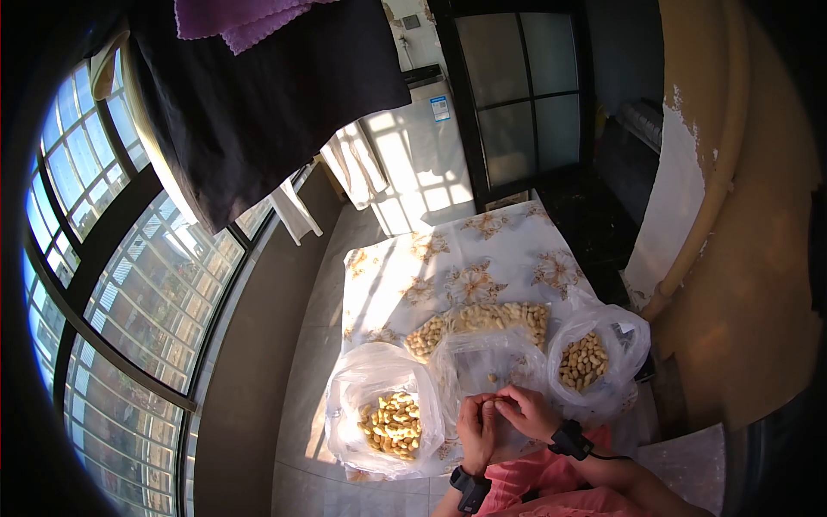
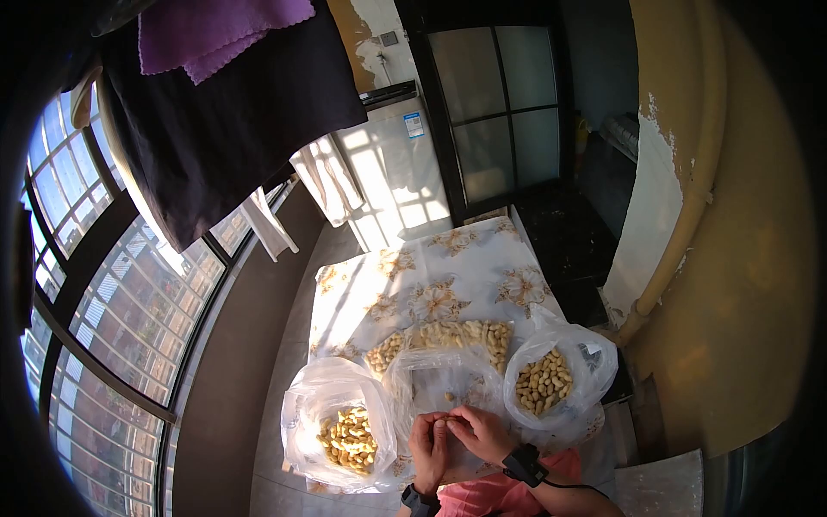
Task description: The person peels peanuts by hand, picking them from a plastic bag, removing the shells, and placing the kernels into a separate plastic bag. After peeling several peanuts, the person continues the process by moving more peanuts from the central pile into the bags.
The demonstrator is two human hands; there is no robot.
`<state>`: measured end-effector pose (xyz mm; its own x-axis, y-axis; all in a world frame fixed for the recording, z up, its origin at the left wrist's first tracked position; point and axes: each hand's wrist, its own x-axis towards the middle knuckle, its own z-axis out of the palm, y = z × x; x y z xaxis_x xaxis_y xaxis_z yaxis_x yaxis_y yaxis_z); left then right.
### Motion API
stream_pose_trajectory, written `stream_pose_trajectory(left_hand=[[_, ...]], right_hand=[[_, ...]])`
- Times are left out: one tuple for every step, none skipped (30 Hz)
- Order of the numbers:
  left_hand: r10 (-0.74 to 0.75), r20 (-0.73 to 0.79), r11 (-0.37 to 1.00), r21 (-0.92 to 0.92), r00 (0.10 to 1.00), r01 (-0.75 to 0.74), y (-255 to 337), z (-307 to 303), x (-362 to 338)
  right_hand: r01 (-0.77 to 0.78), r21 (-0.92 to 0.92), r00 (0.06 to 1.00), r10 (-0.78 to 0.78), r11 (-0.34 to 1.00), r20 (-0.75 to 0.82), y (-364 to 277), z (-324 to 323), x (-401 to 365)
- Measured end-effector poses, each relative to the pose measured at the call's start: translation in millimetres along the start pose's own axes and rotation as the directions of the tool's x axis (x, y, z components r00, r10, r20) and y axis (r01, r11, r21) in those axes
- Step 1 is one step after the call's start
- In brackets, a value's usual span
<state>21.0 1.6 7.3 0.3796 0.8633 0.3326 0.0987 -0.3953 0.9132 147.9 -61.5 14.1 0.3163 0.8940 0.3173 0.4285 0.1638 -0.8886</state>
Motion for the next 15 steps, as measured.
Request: stream_pose_trajectory(left_hand=[[0.000, 0.000, 1.000, 0.000, 1.000, 0.000, -0.4, 0.0, -0.1], [0.002, -0.001, 1.000, -0.001, 1.000, -0.002, -0.9, 0.1, -0.1], [0.003, -0.001, 1.000, -0.002, 1.000, -0.003, -1.1, 0.1, -0.1], [0.003, -0.001, 1.000, -0.002, 1.000, -0.003, -0.8, -0.1, -0.1], [-0.011, 0.000, 1.000, -0.006, 1.000, 0.011, -0.2, -0.5, -0.1], [-0.024, 0.001, 1.000, -0.009, 1.000, 0.024, 0.2, -0.7, -0.1], [-0.025, 0.001, 1.000, -0.009, 1.000, 0.025, 0.2, -0.6, -0.1], [-0.028, 0.002, 1.000, -0.013, 1.000, 0.028, 0.2, -0.5, -0.2], [-0.031, 0.003, 0.999, -0.017, 1.000, 0.031, 0.1, -0.4, -0.3], [-0.031, 0.003, 0.999, -0.017, 1.000, 0.031, -0.2, -0.4, -0.4], [-0.032, 0.004, 0.999, -0.017, 0.999, 0.032, -0.7, -0.3, -0.6], [-0.033, 0.005, 0.999, -0.017, 0.999, 0.033, -1.2, -0.3, -0.7], [-0.033, 0.005, 0.999, -0.017, 0.999, 0.033, -1.6, -0.2, -0.7], [-0.035, 0.005, 0.999, -0.022, 0.999, 0.035, -2.0, -0.1, -0.7], [-0.036, 0.005, 0.999, -0.026, 0.999, 0.036, -2.5, 0.1, -0.7]], right_hand=[[0.001, -0.001, 1.000, -0.001, 1.000, 0.001, 0.2, 0.0, 0.0], [0.001, -0.001, 1.000, -0.001, 1.000, 0.001, 0.4, 0.1, 0.1], [0.002, 0.001, 1.000, -0.002, 1.000, -0.002, 0.7, 0.4, 0.1], [0.003, 0.002, 1.000, -0.003, 1.000, -0.005, 0.9, 0.5, 0.1], [0.003, 0.002, 1.000, -0.003, 1.000, -0.005, 0.7, 0.5, 0.1], [-0.002, -0.001, 1.000, 0.002, 1.000, -0.004, 0.2, 0.4, 0.1], [-0.009, -0.004, 1.000, 0.009, 1.000, -0.004, -0.3, 0.4, 0.0], [-0.009, -0.004, 1.000, 0.009, 1.000, -0.004, -0.9, 0.3, 0.0], [-0.005, -0.003, 1.000, 0.005, 1.000, -0.007, -1.7, 0.1, 0.2], [0.000, -0.003, 1.000, 0.000, 1.000, -0.010, -2.1, 0.0, 0.4], [0.000, -0.002, 1.000, 0.000, 1.000, -0.010, -2.1, 0.0, 0.5], [0.001, -0.001, 1.000, -0.001, 1.000, -0.009, -2.1, -0.1, 0.6], [0.001, 0.000, 1.000, -0.001, 1.000, -0.008, -2.0, -0.1, 0.6], [0.001, 0.000, 1.000, -0.001, 1.000, -0.008, -1.6, 0.0, 0.5], [0.003, 0.000, 1.000, -0.003, 1.000, -0.009, -0.7, 0.3, 0.4]])
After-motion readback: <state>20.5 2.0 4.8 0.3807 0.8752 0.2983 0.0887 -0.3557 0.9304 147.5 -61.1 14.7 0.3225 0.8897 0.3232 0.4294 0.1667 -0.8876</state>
